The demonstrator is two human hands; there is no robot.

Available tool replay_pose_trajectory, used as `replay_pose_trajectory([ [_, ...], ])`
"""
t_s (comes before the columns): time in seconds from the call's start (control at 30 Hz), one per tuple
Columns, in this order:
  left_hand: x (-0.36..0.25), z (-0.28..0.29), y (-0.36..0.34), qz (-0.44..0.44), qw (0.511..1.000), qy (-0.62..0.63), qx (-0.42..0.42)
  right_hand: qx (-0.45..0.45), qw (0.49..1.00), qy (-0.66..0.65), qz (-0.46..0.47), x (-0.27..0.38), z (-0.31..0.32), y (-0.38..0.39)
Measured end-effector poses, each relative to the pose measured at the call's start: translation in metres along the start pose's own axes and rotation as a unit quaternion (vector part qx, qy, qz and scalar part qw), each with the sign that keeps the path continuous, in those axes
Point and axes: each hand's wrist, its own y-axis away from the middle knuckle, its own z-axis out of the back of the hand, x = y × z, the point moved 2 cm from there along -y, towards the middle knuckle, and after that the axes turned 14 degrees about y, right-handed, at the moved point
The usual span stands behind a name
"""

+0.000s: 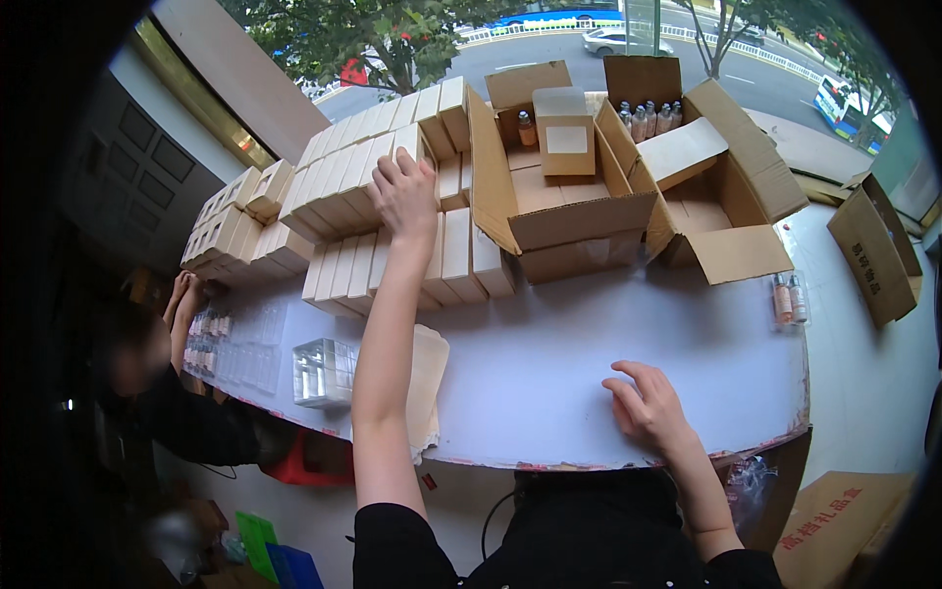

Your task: The person assembles small cardboard boxes, places small bottles into clear plastic trays, and then inserts the trays into the boxes. The person works at a table with stacks of boxes and bottles, systematically packaging the items.

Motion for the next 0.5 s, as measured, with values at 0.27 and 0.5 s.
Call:
replay_pose_trajectory([
  [0.27, 0.004, 0.074, 0.018, 0.004, 0.985, 0.169, 0.026, 0.009, 1.0, -0.02, -0.017, 0.002, 0.002, -0.003],
  [0.5, 0.033, 0.169, 0.106, 0.198, 0.883, 0.225, 0.36, 0.026, 1.0, -0.015, -0.007, 0.004, 0.001, -0.002],
])
